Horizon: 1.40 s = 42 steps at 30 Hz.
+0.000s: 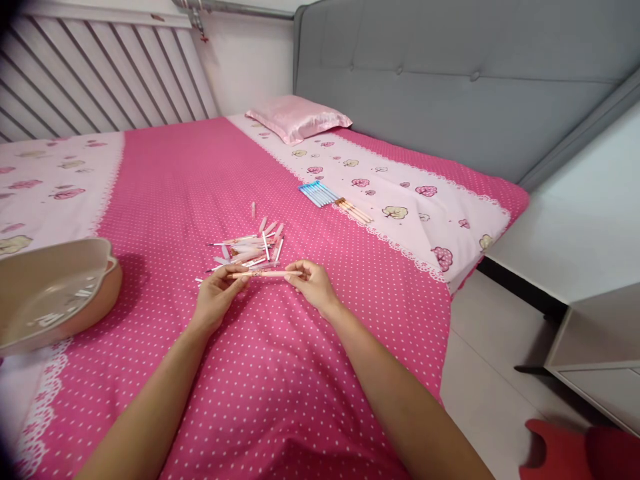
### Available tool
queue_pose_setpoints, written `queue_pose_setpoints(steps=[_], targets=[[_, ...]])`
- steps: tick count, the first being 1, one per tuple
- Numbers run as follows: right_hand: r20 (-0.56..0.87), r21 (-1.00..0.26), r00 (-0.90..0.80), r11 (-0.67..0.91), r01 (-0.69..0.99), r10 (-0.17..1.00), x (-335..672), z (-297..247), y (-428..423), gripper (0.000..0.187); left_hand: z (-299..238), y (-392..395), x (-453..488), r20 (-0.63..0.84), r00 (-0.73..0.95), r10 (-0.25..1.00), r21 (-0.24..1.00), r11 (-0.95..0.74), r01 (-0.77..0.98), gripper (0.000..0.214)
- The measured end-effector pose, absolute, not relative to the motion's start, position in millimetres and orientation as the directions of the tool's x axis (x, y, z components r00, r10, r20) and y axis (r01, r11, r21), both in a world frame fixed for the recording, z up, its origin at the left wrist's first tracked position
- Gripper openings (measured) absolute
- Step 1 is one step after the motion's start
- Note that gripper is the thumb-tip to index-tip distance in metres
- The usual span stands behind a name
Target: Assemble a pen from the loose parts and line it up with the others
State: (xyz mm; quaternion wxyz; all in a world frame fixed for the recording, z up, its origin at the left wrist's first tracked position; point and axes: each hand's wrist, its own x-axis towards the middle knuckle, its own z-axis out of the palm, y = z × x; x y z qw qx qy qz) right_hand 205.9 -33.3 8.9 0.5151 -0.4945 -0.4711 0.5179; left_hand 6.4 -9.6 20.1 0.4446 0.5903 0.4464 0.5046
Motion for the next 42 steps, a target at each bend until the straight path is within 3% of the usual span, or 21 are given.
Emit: queue_pose_setpoints(steps=[9,42], targets=[[-0.045,-0.995,0.006,-0.044,-0.091,0.999,205.5,11.1,-34.0,0.028,18.4,-10.1,6.1,0.082,0.076,0.994,0.991,-0.074,-0.109,0.026],[-0.059,-0.995,0.016,-0.058,-0.084,0.998,204.7,9.2,-33.6,0.027,18.9,-9.8,7.4,-0.003,0.090,0.996,0.989,0.017,-0.149,0.027]])
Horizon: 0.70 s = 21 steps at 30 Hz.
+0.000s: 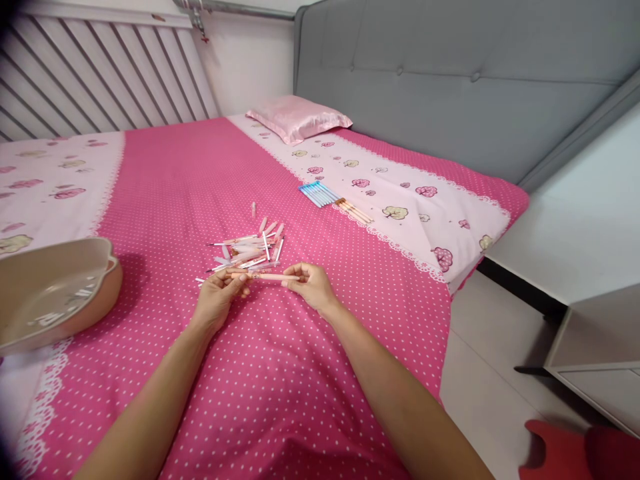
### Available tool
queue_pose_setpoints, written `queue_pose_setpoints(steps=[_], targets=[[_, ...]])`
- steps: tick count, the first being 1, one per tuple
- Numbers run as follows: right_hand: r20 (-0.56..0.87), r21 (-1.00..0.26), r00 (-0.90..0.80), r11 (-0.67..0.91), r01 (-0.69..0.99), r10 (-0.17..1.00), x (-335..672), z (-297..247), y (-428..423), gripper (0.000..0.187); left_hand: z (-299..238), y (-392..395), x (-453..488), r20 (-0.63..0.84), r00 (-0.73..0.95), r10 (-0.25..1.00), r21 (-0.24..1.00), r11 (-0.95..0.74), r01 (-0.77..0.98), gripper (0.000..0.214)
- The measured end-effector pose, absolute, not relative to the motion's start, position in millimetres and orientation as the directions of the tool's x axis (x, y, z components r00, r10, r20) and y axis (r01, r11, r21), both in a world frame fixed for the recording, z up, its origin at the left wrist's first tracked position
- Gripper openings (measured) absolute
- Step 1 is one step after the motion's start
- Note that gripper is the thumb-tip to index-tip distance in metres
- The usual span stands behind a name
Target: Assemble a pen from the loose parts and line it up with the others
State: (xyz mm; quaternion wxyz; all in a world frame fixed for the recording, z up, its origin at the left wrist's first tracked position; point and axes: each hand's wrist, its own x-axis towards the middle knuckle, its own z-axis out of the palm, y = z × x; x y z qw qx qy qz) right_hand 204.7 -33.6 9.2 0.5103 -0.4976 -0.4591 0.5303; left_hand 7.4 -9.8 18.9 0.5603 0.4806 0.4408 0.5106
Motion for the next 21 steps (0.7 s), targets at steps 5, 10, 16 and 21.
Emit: queue_pose_setpoints(steps=[5,10,16,21], targets=[[-0.045,-0.996,0.008,-0.045,-0.079,0.999,203.7,7.9,-34.2,0.026,17.6,-11.2,9.3,-0.022,0.115,0.993,0.985,0.042,-0.170,0.028],[-0.032,-0.996,-0.001,-0.032,-0.079,1.000,203.7,7.5,-34.0,0.026,18.0,-12.7,10.4,-0.035,0.146,0.989,0.976,0.065,-0.207,0.027],[-0.031,-0.998,-0.016,-0.032,-0.057,0.999,202.8,8.3,-33.9,0.028,18.5,-13.7,11.1,-0.050,0.198,0.979,0.976,0.090,-0.198,0.029],[-0.019,-1.000,-0.037,-0.020,-0.014,0.999,202.6,4.9,-33.6,0.032,16.8,-14.0,11.6,-0.054,0.191,0.980,0.979,0.089,-0.182,0.029]])
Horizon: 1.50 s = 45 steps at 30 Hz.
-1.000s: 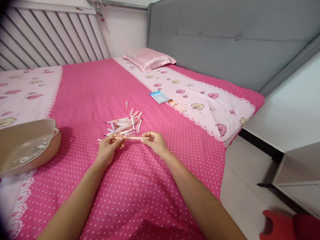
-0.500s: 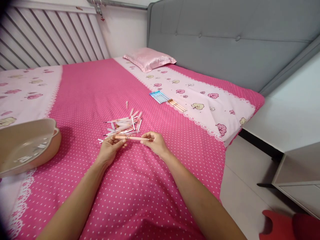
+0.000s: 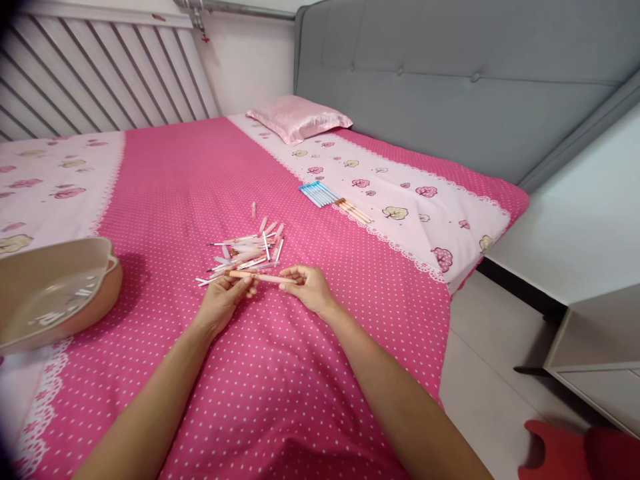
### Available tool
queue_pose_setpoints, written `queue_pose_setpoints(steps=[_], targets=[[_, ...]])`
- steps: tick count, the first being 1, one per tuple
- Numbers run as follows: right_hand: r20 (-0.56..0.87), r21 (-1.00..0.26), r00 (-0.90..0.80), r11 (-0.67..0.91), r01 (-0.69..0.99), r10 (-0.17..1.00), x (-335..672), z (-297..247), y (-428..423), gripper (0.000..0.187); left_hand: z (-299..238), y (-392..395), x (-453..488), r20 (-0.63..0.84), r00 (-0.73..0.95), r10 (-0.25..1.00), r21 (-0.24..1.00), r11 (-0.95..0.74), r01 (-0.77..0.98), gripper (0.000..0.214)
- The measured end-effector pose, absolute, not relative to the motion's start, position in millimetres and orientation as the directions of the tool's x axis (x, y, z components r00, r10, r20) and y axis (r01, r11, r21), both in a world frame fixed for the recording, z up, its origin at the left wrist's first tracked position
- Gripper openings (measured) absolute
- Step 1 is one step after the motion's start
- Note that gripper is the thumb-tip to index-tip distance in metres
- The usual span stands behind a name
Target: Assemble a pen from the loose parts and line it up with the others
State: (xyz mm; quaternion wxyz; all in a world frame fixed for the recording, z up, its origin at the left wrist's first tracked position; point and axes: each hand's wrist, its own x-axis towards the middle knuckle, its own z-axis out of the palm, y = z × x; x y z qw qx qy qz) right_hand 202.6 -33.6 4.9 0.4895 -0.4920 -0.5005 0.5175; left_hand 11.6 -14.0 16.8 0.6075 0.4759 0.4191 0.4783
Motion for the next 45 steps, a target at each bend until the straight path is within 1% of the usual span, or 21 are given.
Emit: queue_pose_setpoints(steps=[6,21,36,40,45], targets=[[0.046,-0.996,-0.056,0.050,0.080,0.997,202.3,0.4,-33.7,0.026,16.2,-13.6,12.6,-0.057,0.171,0.984,0.983,0.085,-0.162,0.030],[0.178,-0.963,0.001,0.174,0.205,0.984,196.3,6.1,-38.6,0.018,17.1,-14.1,13.9,-0.072,0.148,0.986,0.983,0.095,-0.157,0.032],[0.179,-0.958,0.000,0.174,0.230,0.984,197.2,6.4,-39.1,0.017,16.2,-13.7,13.1,-0.049,0.152,0.987,0.988,0.070,-0.140,0.028],[0.210,-0.948,0.019,0.199,0.248,0.977,196.2,7.0,-39.8,0.015,15.8,-14.3,13.1,-0.049,0.159,0.986,0.987,0.072,-0.141,0.028],[0.282,-0.912,0.056,0.250,0.326,0.958,195.1,8.2,-41.1,0.011,14.1,-14.8,12.4,-0.057,0.167,0.984,0.987,0.081,-0.141,0.028]])
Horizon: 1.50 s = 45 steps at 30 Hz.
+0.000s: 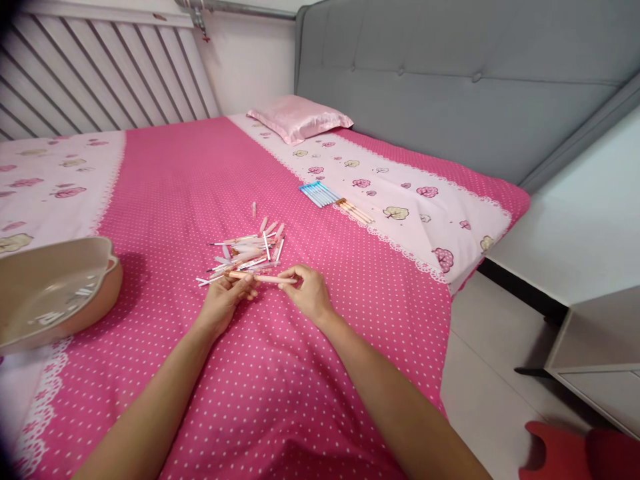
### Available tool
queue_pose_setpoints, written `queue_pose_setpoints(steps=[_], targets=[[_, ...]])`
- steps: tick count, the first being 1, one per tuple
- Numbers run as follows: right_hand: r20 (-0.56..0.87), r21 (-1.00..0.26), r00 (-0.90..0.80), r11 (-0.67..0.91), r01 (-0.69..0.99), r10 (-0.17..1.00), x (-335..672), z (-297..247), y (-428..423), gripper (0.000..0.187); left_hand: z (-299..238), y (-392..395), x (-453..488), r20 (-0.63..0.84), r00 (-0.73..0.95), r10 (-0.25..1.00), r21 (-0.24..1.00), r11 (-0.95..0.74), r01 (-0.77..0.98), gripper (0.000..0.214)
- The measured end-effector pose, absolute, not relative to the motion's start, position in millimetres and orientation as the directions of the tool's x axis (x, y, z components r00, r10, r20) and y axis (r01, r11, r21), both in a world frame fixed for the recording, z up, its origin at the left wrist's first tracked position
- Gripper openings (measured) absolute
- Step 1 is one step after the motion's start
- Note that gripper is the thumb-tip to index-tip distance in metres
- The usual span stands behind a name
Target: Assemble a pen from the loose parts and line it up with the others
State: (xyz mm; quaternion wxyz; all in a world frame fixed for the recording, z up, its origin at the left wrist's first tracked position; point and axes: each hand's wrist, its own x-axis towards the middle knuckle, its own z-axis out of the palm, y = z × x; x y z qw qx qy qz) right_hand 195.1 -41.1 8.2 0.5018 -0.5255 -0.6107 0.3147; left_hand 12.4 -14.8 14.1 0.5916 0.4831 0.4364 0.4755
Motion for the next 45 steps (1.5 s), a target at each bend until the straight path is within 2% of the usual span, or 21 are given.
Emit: queue_pose_setpoints(steps=[9,27,38,45], targets=[[0.409,-0.825,0.049,0.346,0.447,0.911,192.8,7.1,-42.5,0.004,15.1,-14.7,13.1,-0.081,0.153,0.985,0.983,0.104,-0.149,0.030],[0.597,-0.644,0.003,0.478,0.597,0.802,189.3,10.3,-51.8,0.011,15.9,-16.1,14.6,-0.157,0.151,0.976,0.967,0.183,-0.176,0.033],[0.593,-0.625,-0.001,0.461,0.630,0.805,189.0,9.6,-50.6,0.010,17.4,-16.4,14.5,-0.150,0.131,0.980,0.961,0.176,-0.213,0.034],[0.543,-0.641,0.001,0.413,0.646,0.840,189.9,9.7,-51.4,0.016,17.4,-16.2,15.1,-0.105,0.129,0.986,0.956,0.136,-0.261,0.033]])
